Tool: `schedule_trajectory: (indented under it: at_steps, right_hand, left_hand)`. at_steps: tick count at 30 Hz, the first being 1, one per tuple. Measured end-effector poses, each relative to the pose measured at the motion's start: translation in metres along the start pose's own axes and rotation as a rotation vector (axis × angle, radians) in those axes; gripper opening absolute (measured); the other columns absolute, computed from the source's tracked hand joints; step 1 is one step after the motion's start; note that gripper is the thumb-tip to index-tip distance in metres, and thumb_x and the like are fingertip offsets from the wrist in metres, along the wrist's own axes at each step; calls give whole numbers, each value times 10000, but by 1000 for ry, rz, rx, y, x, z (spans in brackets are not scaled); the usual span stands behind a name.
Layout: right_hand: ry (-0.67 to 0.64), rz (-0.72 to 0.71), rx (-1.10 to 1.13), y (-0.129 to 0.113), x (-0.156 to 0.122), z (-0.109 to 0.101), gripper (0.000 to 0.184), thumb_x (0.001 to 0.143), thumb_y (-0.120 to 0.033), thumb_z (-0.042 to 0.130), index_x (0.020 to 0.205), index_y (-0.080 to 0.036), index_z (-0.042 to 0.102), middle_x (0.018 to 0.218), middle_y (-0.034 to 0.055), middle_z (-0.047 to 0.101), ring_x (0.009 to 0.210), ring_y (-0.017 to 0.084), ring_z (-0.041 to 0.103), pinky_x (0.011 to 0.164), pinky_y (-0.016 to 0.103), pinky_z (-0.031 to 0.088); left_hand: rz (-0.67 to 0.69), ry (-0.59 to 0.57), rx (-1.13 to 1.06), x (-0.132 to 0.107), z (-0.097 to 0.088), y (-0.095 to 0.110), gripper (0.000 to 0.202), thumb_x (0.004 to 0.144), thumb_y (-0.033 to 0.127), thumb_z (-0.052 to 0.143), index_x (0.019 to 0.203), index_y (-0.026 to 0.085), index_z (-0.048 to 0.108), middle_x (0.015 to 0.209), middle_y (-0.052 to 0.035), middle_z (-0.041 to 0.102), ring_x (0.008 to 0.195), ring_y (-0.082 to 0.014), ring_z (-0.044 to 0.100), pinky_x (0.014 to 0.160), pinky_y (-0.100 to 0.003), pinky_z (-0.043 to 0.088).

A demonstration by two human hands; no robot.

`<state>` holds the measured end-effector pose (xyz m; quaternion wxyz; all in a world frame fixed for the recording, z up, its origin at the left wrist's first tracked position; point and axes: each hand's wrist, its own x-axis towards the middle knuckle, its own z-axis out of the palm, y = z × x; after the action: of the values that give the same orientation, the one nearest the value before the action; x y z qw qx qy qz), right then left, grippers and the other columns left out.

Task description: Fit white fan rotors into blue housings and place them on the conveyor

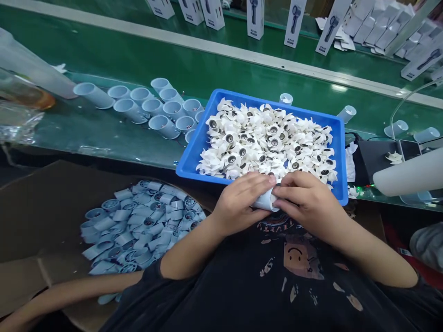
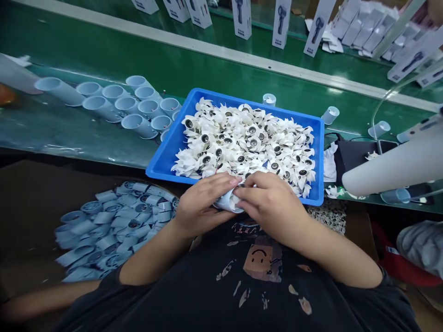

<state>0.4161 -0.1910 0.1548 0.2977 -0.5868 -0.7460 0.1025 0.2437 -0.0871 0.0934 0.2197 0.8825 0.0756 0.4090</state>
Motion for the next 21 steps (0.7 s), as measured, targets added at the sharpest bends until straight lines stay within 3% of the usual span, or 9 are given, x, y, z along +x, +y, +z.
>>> schedule_trajectory:
  at_steps: [3,7,11,13,15,18,20,21]
  right_hand:
    - [-63,-36,-50,1,7,5,155,920,-224,610,876,-166,747,789,54,556,736,178,519,676,329,459]
    - [-71,5,58,6,7,0,169,899,-277,662,1025,-203,746,944,78,567,872,198,559,766,353,472]
    - [-69,-19,236,9,-7,-23,294,949,-413,577,814,-216,747,959,61,583,908,169,586,794,317,482]
    - [-5,-40,256,11,-16,-27,341,971,-431,530,803,-213,732,954,58,587,916,156,589,815,299,493]
    - [49,-47,169,13,-21,-19,333,956,-481,537,1043,-210,712,1123,104,580,1067,201,571,905,357,500]
    - [56,-53,-68,16,-24,-2,541,900,-538,596,1333,-216,559,1411,183,438,1319,354,415,1011,599,429]
    - [113,-69,-166,18,-29,-2,404,905,-471,612,1242,-248,610,1402,152,479,1315,385,419,1019,692,374]
    - [173,-85,-159,19,-35,-7,280,918,-421,599,1140,-258,648,1341,127,538,1272,365,470,1023,684,379]
  left_hand:
    - [13,95,13,-4,8,8,636,826,216,719,1406,247,460,1132,-85,730,1034,-210,699,909,-357,580]
    - [-58,157,31,-9,10,10,675,799,246,755,1408,276,464,1146,-70,730,1048,-229,701,930,-374,574]
    - [-148,150,50,-10,2,-5,713,764,359,796,1399,302,476,1180,-66,719,1064,-248,695,947,-396,565]
    - [-140,115,35,-6,-1,-14,734,763,402,792,1412,303,463,1203,-81,704,1088,-256,682,955,-414,556]
    - [-68,70,15,-1,-1,-20,728,784,437,765,1426,312,446,1256,-100,668,1139,-267,651,976,-440,532]
    - [-5,35,27,7,-2,-19,703,773,488,759,1397,313,489,1258,-109,633,1118,-268,631,954,-431,517]
    - [19,-40,60,16,-6,-19,698,740,506,781,1361,303,532,1152,-88,666,1017,-255,646,914,-410,515]
    - [34,-93,79,22,-10,-22,694,728,505,790,1345,300,544,1106,-77,683,980,-253,650,903,-409,513]
